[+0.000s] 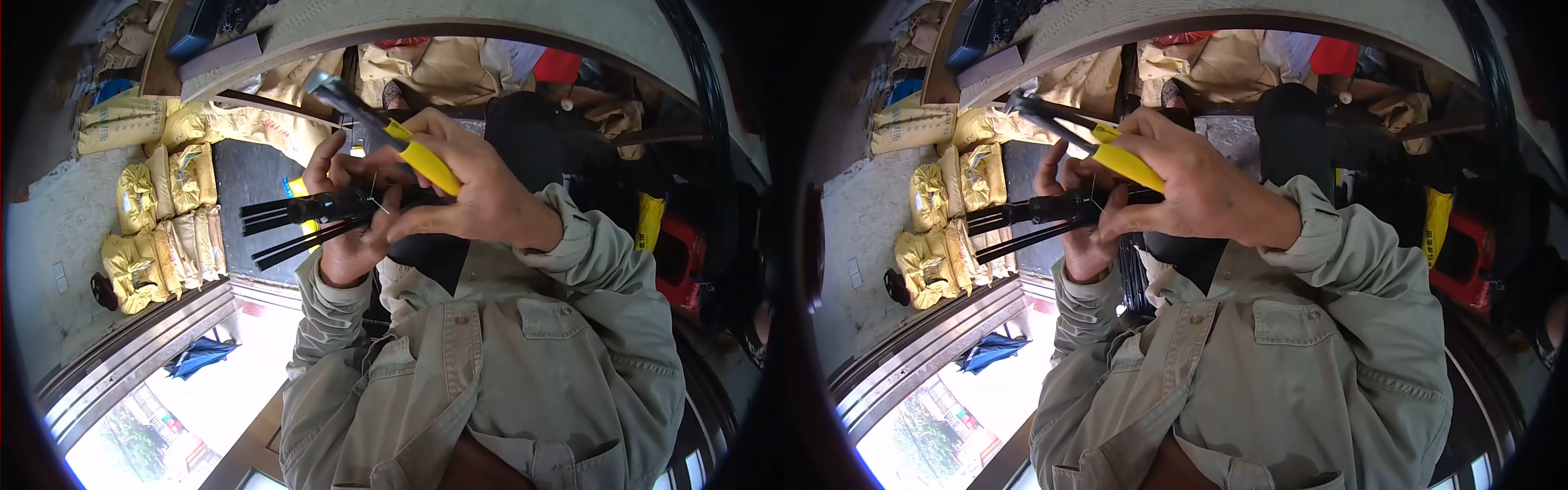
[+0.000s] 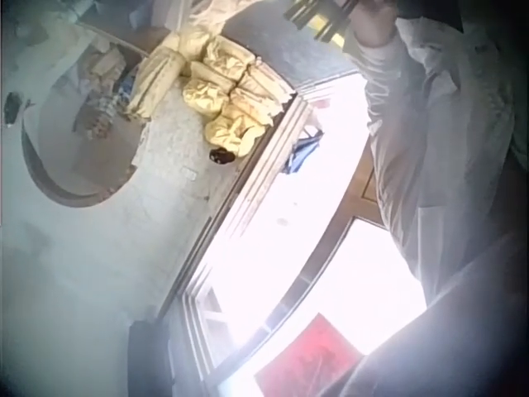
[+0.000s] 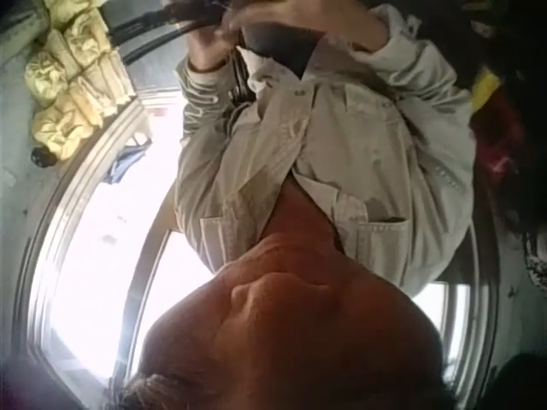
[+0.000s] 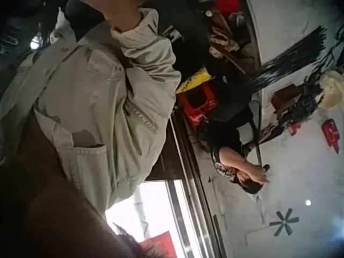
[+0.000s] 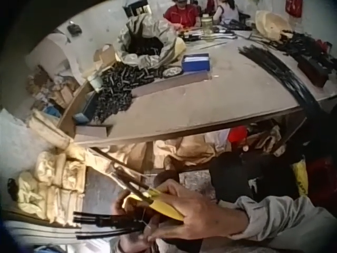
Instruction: Assembling plastic components onto bundles of wires and securing them using hand tools.
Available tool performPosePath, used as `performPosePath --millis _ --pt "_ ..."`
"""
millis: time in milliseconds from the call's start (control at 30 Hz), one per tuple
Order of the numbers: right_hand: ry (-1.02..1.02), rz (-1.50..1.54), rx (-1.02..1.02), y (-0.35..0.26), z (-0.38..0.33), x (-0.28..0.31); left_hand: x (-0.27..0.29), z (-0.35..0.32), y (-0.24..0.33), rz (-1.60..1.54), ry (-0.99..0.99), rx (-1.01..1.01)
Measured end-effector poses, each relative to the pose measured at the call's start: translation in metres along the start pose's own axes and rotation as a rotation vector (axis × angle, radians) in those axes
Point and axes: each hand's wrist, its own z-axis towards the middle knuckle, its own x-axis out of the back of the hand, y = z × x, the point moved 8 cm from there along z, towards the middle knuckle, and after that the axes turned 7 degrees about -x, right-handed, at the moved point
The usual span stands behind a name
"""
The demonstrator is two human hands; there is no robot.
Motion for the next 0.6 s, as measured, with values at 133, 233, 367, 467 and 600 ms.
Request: performPosePath --millis 133,233,367,467,600 --pt "-0.009 -0.014 -0.009 0.0 0.002 -0.004 0.007 -0.002 0.003 0.112 -0.051 -0.033" --pt "0.069 -0.003 -0.01 0.01 0.0 -0.006 0.008 -0.004 0.01 0.287 -0.089 -0.158" --pt "0.233 0.15 -0.082 0.021 -0.016 -0.017 0.006 -0.007 0.011 0.44 0.025 -0.191" --pt "0.295 0.106 -0.067 0.012 -0.017 -0.009 0.005 -0.005 0.01 0.396 0.075 -0.163" --pt "0.203 -0.18 -0.003 -0.012 -0.003 0.007 -0.009 0.002 0.018 0.491 -0.152 -0.28"
